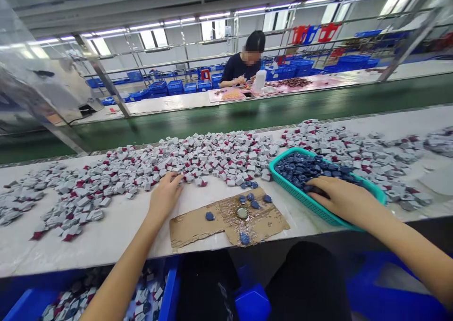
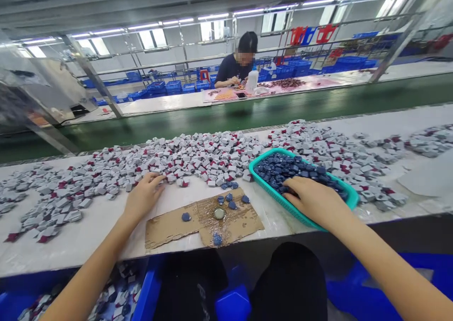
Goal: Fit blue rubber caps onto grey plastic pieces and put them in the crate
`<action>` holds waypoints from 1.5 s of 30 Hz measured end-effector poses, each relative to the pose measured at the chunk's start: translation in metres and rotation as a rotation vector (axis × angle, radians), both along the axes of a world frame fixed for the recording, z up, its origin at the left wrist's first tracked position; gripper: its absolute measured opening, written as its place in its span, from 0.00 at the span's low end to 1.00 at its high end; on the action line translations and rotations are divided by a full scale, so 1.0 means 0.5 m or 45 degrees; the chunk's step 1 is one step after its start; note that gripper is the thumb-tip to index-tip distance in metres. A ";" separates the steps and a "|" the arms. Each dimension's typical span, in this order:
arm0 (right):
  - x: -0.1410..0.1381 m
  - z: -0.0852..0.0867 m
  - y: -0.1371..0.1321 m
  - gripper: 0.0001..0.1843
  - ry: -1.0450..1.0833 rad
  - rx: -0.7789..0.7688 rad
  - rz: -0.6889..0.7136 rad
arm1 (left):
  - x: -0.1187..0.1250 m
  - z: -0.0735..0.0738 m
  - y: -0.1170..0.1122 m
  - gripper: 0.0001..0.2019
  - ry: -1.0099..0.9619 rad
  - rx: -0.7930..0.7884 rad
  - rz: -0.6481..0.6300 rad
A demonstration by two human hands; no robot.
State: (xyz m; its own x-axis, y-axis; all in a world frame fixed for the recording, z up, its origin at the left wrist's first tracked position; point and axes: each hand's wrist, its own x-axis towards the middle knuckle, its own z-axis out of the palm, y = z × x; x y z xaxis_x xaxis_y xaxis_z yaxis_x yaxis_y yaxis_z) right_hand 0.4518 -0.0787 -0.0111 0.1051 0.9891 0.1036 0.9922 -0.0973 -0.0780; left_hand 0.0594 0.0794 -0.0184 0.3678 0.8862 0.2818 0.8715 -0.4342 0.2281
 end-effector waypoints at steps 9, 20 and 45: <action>-0.006 0.020 0.004 0.11 0.208 -0.034 0.104 | -0.023 -0.002 0.029 0.14 -0.780 -0.294 0.050; 0.026 0.013 0.028 0.07 0.415 -0.071 -0.027 | 0.012 0.031 -0.104 0.19 -1.719 -1.118 0.090; -0.055 0.093 0.003 0.17 0.334 0.001 -0.127 | 0.005 0.014 -0.216 0.14 -2.225 -1.161 0.329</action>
State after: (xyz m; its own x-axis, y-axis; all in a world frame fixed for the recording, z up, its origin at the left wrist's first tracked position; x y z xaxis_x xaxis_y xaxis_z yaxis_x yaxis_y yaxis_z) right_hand 0.4246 -0.0772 0.0355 0.2249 0.9725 0.0611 0.9238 -0.1929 -0.3307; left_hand 0.0617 -0.0286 -0.0113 0.1067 0.9282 -0.3564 -0.4921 0.3608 0.7923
